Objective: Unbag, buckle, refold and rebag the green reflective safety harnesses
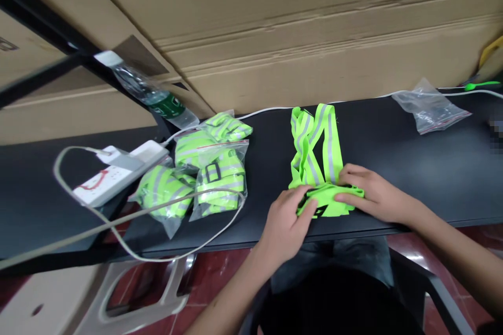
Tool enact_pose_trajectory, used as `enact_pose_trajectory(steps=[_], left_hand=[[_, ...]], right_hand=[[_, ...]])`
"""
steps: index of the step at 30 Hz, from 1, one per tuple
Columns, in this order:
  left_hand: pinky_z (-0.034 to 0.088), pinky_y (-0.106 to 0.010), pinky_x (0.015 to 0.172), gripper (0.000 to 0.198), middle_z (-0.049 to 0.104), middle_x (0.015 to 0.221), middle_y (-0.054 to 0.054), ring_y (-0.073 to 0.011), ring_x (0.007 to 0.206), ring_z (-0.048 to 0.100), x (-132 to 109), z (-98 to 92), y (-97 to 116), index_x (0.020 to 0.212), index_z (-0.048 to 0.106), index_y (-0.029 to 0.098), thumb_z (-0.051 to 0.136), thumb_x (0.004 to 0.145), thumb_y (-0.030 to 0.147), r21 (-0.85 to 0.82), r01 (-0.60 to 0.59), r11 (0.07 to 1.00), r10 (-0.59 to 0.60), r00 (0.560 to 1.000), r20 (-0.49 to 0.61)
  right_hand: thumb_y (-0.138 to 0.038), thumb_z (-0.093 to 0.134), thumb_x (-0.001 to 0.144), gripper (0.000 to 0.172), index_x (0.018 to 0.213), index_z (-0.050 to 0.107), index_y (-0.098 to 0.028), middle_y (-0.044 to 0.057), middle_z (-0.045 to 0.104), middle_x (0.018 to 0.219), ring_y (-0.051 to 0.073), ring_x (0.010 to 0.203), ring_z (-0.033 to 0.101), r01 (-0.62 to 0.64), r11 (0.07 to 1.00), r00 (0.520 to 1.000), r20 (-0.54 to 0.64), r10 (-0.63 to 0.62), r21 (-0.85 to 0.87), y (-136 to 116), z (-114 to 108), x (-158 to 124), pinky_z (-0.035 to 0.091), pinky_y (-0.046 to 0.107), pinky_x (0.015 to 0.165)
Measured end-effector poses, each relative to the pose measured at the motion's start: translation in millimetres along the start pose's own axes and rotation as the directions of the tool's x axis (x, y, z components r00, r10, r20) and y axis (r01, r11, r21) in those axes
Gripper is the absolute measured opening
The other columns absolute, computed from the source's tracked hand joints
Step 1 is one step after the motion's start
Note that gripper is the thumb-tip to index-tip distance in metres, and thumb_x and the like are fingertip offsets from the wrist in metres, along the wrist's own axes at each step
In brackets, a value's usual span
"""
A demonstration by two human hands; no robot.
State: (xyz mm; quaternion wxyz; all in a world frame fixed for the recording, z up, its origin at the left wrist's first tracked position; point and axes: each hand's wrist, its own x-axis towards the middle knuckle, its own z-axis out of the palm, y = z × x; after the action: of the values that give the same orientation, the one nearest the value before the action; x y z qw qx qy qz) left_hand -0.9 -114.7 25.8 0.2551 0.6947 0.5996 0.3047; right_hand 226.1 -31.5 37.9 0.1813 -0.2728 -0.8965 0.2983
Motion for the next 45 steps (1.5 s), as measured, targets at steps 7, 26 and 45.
enact_pose_trajectory(steps=[7, 26, 45], left_hand=[[0.047, -0.047, 0.089, 0.031, 0.054, 0.101, -0.010, -0.0279, 0.099, 0.052, 37, 10.3, -7, 0.068, 0.061, 0.018, 0.049, 0.096, 0.026, 0.347, -0.016, 0.938, 0.040, 0.997, -0.061], [0.040, -0.057, 0.113, 0.063, 0.045, 0.152, -0.018, -0.0343, 0.143, 0.040, 36, 13.5, -22, 0.137, 0.044, 0.018, 0.071, 0.084, 0.037, 0.078, -0.014, 0.997, 0.019, 0.997, -0.073], [0.049, -0.036, 0.086, 0.038, 0.067, 0.092, -0.011, -0.0351, 0.110, 0.062, 192, 8.3, -24, 0.075, 0.060, 0.019, 0.091, 0.054, 0.021, -0.380, 0.283, 0.881, -0.350, 0.929, -0.120]], right_hand=[[-0.053, 0.043, 0.102, 0.041, 0.089, 0.063, -0.020, 0.007, 0.060, 0.103, 0.025, 0.101, 0.049, -0.173, 0.980, 0.983, 0.037, 0.177, -0.100, 15, 5, 8, 0.038, 0.048, 0.094], [-0.030, 0.053, 0.101, 0.022, 0.102, 0.066, -0.012, 0.019, 0.067, 0.114, 0.027, 0.109, 0.066, -0.036, 0.924, 0.949, -0.302, -0.087, -0.380, 7, 33, -9, 0.058, 0.044, 0.095], [-0.044, 0.055, 0.099, 0.038, 0.124, 0.065, -0.017, 0.013, 0.061, 0.142, 0.035, 0.143, 0.043, -0.091, 0.935, 0.982, -0.187, 0.027, -0.343, 30, 31, -4, 0.045, 0.059, 0.111]])
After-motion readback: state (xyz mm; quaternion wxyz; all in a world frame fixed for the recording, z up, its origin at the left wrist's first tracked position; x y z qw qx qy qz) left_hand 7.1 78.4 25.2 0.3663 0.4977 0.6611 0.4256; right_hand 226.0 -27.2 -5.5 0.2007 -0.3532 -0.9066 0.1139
